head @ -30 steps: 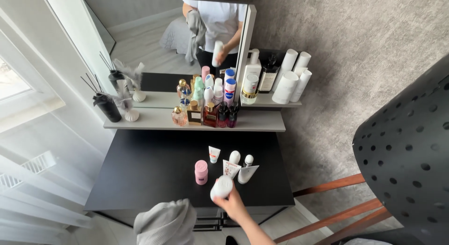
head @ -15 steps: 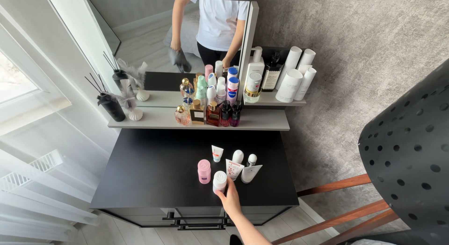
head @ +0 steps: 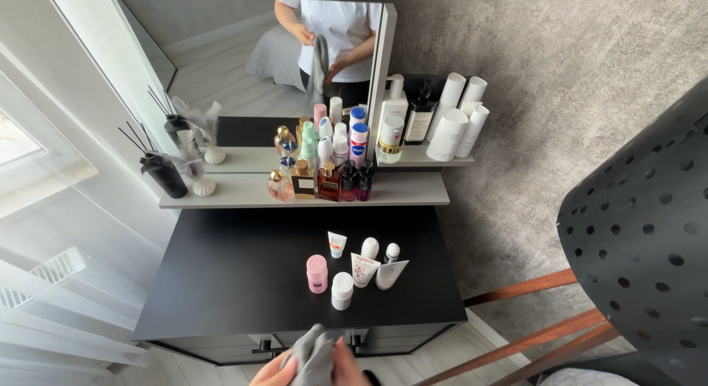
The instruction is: Wiping and organizing cosmetic products on a vanity table.
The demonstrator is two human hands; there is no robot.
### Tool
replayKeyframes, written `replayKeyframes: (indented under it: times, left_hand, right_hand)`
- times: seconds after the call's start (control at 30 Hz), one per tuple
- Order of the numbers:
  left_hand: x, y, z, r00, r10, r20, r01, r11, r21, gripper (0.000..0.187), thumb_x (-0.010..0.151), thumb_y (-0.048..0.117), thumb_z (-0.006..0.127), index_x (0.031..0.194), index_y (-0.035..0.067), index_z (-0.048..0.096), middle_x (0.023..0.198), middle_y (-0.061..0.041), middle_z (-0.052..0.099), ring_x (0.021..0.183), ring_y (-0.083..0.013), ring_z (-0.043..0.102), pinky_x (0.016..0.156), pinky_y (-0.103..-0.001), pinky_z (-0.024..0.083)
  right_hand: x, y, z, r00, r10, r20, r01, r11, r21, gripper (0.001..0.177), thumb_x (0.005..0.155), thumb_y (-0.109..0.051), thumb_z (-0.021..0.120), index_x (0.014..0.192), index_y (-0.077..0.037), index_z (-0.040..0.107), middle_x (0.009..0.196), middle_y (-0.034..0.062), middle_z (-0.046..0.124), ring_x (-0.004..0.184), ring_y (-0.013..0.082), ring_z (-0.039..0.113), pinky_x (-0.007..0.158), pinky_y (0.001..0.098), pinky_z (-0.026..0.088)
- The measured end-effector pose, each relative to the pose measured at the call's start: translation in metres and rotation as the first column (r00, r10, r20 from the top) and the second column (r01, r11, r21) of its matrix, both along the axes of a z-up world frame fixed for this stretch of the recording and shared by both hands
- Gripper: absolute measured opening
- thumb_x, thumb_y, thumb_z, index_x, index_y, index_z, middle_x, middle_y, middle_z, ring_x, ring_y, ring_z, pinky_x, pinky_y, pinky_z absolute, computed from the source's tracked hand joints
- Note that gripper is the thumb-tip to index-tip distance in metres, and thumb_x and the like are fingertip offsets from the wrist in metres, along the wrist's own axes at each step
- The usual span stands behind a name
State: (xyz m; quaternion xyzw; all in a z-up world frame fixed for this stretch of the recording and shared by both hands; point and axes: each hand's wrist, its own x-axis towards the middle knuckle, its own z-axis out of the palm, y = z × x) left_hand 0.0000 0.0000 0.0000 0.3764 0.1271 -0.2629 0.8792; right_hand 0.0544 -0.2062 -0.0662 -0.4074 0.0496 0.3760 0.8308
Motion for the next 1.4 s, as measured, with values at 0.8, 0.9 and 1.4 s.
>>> replayKeyframes:
  times: [0.8,0.9,1.4]
  left_hand:
    - [0.208,-0.191,0.181,0.997,-0.072,-0.008,0.072,0.979,0.190,0.047,0.098,0.041,0.060,0.124,0.003,0.068,0.116,-0.012,0.074,0.105,-0.0220,0.070,0.089,-0.034,0.055]
    - [0.258,-0.216,0.174,0.898,-0.235,0.373,-0.165,0.606,0.778,0.040,0.096,0.040,0.067,0.114,0.004,0.066,0.115,-0.013,0.069,0.107,-0.0276,0.066,0.089,-0.036,0.053]
    - [0.385,-0.178,0.151,0.472,-0.536,0.700,-0.820,0.025,0.571,0.012,0.087,0.010,0.064,0.098,0.007,0.068,0.106,-0.008,0.067,0.098,-0.0279,0.067,0.079,-0.038,0.056]
  right_hand:
    - [0.120,-0.160,0.231,0.835,-0.494,0.244,0.523,0.849,-0.070,0.068,0.094,-0.058,0.039,0.144,-0.015,0.054,0.147,0.0030,0.062,0.133,0.0200,0.057,0.111,0.0420,0.041]
    - [0.158,-0.160,0.195,0.801,-0.584,-0.130,0.596,0.799,0.082,0.071,0.094,-0.061,0.037,0.146,-0.016,0.054,0.143,0.0037,0.060,0.128,0.0241,0.057,0.109,0.0441,0.041]
    - [0.452,-0.093,0.119,0.506,0.608,0.612,0.705,0.117,-0.699,0.023,0.082,-0.024,0.064,0.096,-0.010,0.075,0.105,0.0158,0.073,0.108,0.0397,0.063,0.094,0.0504,0.047]
